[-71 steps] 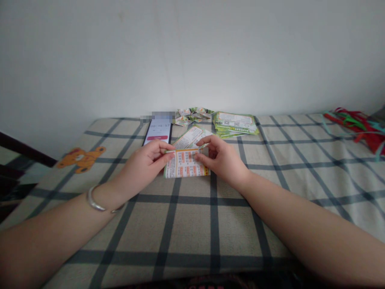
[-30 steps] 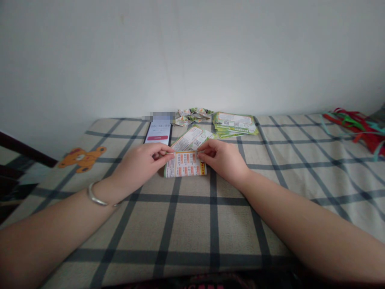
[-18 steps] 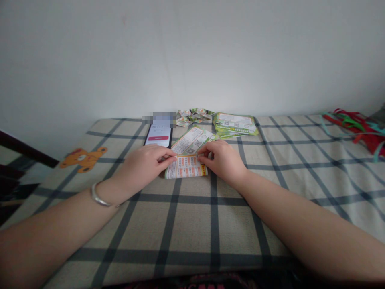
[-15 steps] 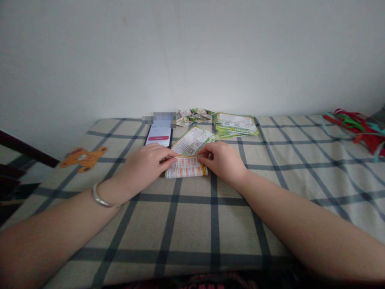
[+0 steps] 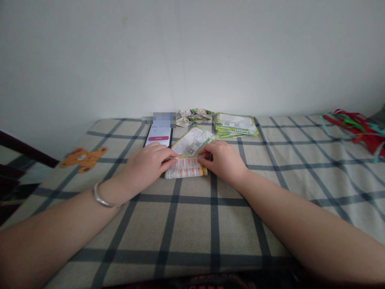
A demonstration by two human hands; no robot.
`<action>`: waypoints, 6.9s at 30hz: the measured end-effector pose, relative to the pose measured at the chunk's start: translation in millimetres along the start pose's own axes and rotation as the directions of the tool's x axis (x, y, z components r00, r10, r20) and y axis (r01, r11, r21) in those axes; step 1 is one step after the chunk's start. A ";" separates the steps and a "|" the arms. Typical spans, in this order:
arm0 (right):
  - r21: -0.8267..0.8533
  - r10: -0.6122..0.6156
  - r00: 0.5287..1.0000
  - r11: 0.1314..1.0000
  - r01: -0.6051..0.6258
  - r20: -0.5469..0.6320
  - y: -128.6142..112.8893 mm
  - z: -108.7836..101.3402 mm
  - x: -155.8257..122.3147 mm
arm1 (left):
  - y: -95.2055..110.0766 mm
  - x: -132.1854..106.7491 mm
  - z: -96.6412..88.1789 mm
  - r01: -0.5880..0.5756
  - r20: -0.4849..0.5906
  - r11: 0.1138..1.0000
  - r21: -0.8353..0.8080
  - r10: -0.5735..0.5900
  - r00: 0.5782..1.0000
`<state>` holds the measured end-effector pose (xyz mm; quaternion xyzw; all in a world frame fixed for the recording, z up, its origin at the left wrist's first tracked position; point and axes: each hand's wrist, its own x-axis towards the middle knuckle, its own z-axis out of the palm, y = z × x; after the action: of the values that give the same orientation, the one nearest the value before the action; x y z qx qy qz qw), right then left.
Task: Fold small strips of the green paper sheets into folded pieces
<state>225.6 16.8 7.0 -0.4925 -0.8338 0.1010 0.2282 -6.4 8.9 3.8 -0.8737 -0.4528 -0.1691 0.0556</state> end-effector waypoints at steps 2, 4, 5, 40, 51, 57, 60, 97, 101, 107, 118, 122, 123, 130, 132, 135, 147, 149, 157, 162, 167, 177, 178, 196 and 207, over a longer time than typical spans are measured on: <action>-0.019 -0.017 1.000 1.000 0.017 -0.007 -0.4 -0.9 0.1 | -0.1 0.0 0.6 -0.007 -0.002 1.000 0.010 0.007 1.000; -0.031 -0.031 0.999 0.999 0.031 -0.006 -0.3 -1.4 0.2 | 0.1 -0.4 0.6 -0.004 0.004 1.000 0.024 0.004 1.000; -0.035 -0.039 0.999 0.999 0.039 -0.002 0.0 -1.4 0.3 | 0.4 -0.7 0.3 0.004 0.008 1.000 0.030 -0.005 1.000; -0.337 -0.174 0.971 0.915 0.221 0.164 -12.5 -12.5 -5.8 | 7.1 -1.6 -15.5 -0.119 0.113 0.971 0.207 0.097 0.989; -0.382 -0.216 0.963 0.886 0.263 0.162 -19.5 -6.7 -8.6 | 13.1 -5.0 -19.2 -0.138 0.137 0.966 0.219 0.110 0.984; -0.280 -0.305 0.937 0.897 0.343 0.170 -15.2 -2.6 -7.5 | 11.7 -5.1 -19.9 -0.139 0.158 0.972 0.189 0.109 0.981; -0.212 -0.367 0.917 0.894 0.395 0.159 -11.0 0.1 -6.2 | 12.3 -6.2 -19.2 -0.144 0.141 0.966 0.214 0.116 0.983; -0.016 -0.550 0.805 0.824 0.567 0.222 -8.5 1.4 -8.4 | -10.9 0.2 -9.1 -0.404 0.081 0.820 -0.406 0.472 0.878; -0.017 -0.550 0.805 0.824 0.567 0.223 -9.4 1.9 -9.2 | -7.0 -2.8 -15.8 -0.439 0.115 0.842 -0.313 0.493 0.863; -0.014 -0.558 0.800 0.819 0.574 0.220 -10.1 1.1 -9.1 | -3.6 -4.2 -22.9 -0.446 0.161 0.862 -0.242 0.489 0.857; -0.029 -0.566 0.797 0.812 0.584 0.209 -9.3 1.4 -8.9 | -6.4 -6.6 -27.0 -0.492 0.188 0.852 -0.182 0.521 0.833; -0.057 -0.604 0.768 0.777 0.627 0.213 -8.6 0.7 -9.3 | -8.2 -7.2 -27.1 -0.476 0.181 0.851 -0.221 0.516 0.837; -0.060 -0.616 0.759 0.767 0.639 0.212 -8.5 0.5 -9.5 | -8.7 -7.2 -27.0 -0.472 0.175 0.852 -0.228 0.513 0.840; -0.078 -0.651 0.730 0.733 0.676 0.208 -10.1 1.7 -11.7 | -10.0 -5.5 -27.4 -0.476 0.179 0.840 -0.260 0.526 0.831; -0.098 -0.645 0.733 0.733 0.674 0.217 -11.4 2.0 -12.1 | -9.6 -5.1 -27.4 -0.467 0.186 0.845 -0.259 0.518 0.835; -0.130 -0.637 0.735 0.729 0.673 0.234 -13.7 1.8 -12.0 | -8.5 -5.0 -27.6 -0.479 0.170 0.843 -0.243 0.523 0.835; -0.138 -0.639 0.727 0.719 0.681 0.254 -13.4 0.7 -10.3 | -7.5 -4.7 -25.0 -0.482 0.159 0.851 -0.207 0.516 0.842; -0.118 -0.637 0.725 0.724 0.679 0.261 -11.4 -0.5 -10.3 | -8.3 -4.6 -25.4 -0.480 0.163 0.850 -0.215 0.516 0.841; -0.049 -0.618 0.741 0.759 0.650 0.263 -7.5 -8.6 -10.6 | -8.3 -4.8 -29.3 -0.456 0.181 0.860 -0.229 0.498 0.848; 0.012 -0.608 0.749 0.779 0.627 0.264 -4.7 -11.3 -10.8 | -10.6 -4.8 -27.9 -0.445 0.190 0.866 -0.229 0.488 0.852; -0.018 -0.603 0.751 0.776 0.630 0.270 -3.2 -15.7 -10.9 | -10.3 -5.6 -30.3 -0.431 0.253 0.881 -0.193 0.470 0.846; 0.048 -0.560 0.760 0.814 0.579 0.330 -1.2 -25.8 -11.0 | -12.7 -6.4 -36.3 -0.436 0.281 0.882 -0.178 0.470 0.837; 0.044 -0.553 0.761 0.817 0.574 0.339 -0.8 -26.5 -11.1 | -13.2 -6.6 -36.7 -0.431 0.286 0.885 -0.177 0.465 0.838; -0.105 -0.301 0.952 0.947 0.305 0.046 14.5 -4.5 -6.9 | -18.2 -2.5 -21.0 -0.157 0.245 0.909 -0.386 0.266 0.932; -0.196 -0.256 0.964 0.944 0.264 0.064 -0.1 -2.1 -5.6 | 4.9 -12.6 -5.4 0.047 0.116 0.994 -0.103 -0.035 0.993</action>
<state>228.8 11.7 7.3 -0.3968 -0.9016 -0.0060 0.1722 -10.5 -5.1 4.8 -0.8740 -0.4637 -0.1439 -0.0200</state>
